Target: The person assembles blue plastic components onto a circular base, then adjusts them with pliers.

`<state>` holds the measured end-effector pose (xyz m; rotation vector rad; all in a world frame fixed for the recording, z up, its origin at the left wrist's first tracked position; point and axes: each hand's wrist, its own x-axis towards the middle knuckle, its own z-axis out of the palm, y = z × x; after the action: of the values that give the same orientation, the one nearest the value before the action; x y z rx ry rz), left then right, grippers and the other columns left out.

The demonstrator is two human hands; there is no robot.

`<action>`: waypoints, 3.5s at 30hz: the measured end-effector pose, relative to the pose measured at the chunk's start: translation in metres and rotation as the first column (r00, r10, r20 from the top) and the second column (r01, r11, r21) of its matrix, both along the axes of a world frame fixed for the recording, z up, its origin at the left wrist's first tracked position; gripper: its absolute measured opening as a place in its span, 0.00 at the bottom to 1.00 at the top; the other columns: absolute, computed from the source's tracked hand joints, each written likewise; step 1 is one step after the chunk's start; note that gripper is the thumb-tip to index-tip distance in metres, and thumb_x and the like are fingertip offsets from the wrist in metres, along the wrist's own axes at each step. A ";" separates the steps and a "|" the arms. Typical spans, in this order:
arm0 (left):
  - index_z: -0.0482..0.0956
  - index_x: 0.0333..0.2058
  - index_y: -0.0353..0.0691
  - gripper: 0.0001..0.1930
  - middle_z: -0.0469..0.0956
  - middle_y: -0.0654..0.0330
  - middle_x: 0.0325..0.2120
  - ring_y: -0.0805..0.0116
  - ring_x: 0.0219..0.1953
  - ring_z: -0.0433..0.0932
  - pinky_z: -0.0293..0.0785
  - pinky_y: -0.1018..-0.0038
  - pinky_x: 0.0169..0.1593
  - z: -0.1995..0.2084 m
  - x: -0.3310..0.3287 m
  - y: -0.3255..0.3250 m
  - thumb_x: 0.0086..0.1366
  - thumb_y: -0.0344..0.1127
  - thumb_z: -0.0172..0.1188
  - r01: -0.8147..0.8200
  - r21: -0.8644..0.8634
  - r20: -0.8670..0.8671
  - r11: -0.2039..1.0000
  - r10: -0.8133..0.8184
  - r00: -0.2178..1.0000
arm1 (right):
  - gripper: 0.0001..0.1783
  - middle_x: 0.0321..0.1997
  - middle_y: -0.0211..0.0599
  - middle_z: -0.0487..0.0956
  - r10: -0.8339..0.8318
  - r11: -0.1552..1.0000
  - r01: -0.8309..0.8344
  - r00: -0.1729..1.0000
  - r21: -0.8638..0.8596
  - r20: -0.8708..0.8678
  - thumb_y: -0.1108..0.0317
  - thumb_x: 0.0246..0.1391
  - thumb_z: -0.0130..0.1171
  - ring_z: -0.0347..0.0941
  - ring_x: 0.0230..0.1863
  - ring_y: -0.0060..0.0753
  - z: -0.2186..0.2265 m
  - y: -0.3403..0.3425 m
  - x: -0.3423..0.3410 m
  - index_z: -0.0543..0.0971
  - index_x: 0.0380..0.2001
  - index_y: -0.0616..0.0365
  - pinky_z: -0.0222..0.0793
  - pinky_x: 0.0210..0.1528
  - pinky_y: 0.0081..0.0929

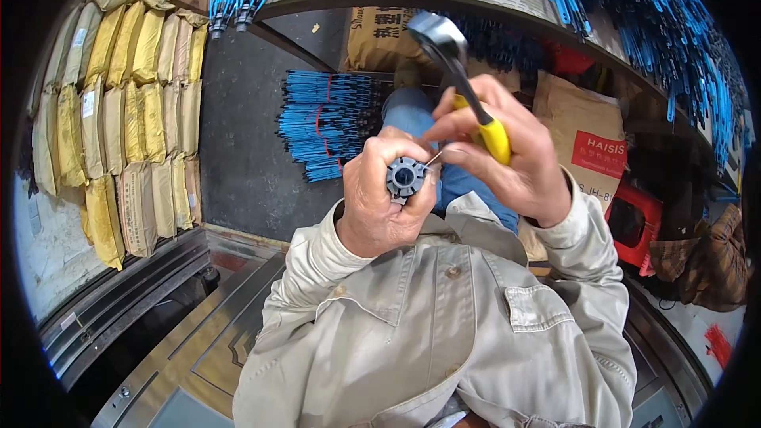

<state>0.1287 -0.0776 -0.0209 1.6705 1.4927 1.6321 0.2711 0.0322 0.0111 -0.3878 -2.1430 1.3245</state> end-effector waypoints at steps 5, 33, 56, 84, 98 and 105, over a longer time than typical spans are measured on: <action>0.64 0.34 0.34 0.15 0.73 0.54 0.25 0.64 0.25 0.73 0.70 0.74 0.31 -0.004 -0.011 0.006 0.49 0.18 0.58 0.020 0.038 0.044 0.999 -0.021 0.999 | 0.17 0.49 0.42 0.70 -0.324 0.629 0.149 0.942 0.763 0.083 0.75 0.46 0.61 0.67 0.49 0.36 -0.001 0.011 0.024 0.72 0.41 0.59 0.61 0.53 0.38; 0.64 0.36 0.35 0.16 0.72 0.56 0.28 0.71 0.26 0.72 0.68 0.79 0.32 0.000 -0.019 0.006 0.49 0.17 0.56 -0.051 -0.045 0.130 0.998 0.057 0.990 | 0.08 0.43 0.32 0.70 -0.299 0.144 -0.089 0.945 0.986 0.129 0.66 0.48 0.61 0.68 0.35 0.28 0.022 0.039 0.012 0.78 0.33 0.54 0.66 0.37 0.31; 0.77 0.37 0.29 0.31 0.77 0.55 0.29 0.68 0.30 0.74 0.68 0.73 0.35 0.003 -0.044 -0.002 0.38 0.47 0.75 0.285 -0.123 0.181 0.950 -0.261 0.948 | 0.35 0.38 0.57 0.75 0.307 0.882 -0.430 0.834 0.191 0.458 0.62 0.48 0.63 0.76 0.30 0.40 0.032 0.015 0.048 0.62 0.55 0.67 0.74 0.30 0.32; 0.78 0.39 0.39 0.27 0.78 0.61 0.33 0.68 0.30 0.72 0.66 0.75 0.36 0.009 -0.044 0.008 0.38 0.43 0.74 0.470 -0.134 0.159 0.872 -0.450 0.879 | 0.21 0.46 0.51 0.74 0.680 0.461 -0.486 0.731 -0.742 -0.057 0.66 0.51 0.58 0.74 0.30 0.33 0.019 0.046 0.063 0.70 0.47 0.63 0.71 0.30 0.26; 0.74 0.41 0.37 0.26 0.73 0.59 0.34 0.72 0.31 0.72 0.68 0.76 0.34 0.008 -0.024 0.001 0.43 0.38 0.74 0.216 -0.192 0.231 0.957 -0.170 0.958 | 0.24 0.43 0.39 0.70 -0.386 0.430 -0.143 0.864 0.892 0.324 0.70 0.42 0.57 0.67 0.43 0.38 0.025 0.011 0.037 0.75 0.48 0.54 0.62 0.43 0.36; 0.75 0.40 0.38 0.26 0.74 0.59 0.32 0.71 0.29 0.72 0.69 0.76 0.34 0.009 -0.028 0.001 0.42 0.39 0.74 0.200 -0.164 0.165 0.966 -0.173 0.971 | 0.21 0.41 0.41 0.70 -0.368 0.544 -0.108 0.861 0.832 0.352 0.70 0.42 0.57 0.68 0.37 0.40 0.003 0.001 0.044 0.77 0.44 0.56 0.65 0.36 0.35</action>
<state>0.1007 -0.0762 -0.0117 1.5067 1.3237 1.4432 0.3152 0.0328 0.0145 -0.4948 -2.7973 -0.0573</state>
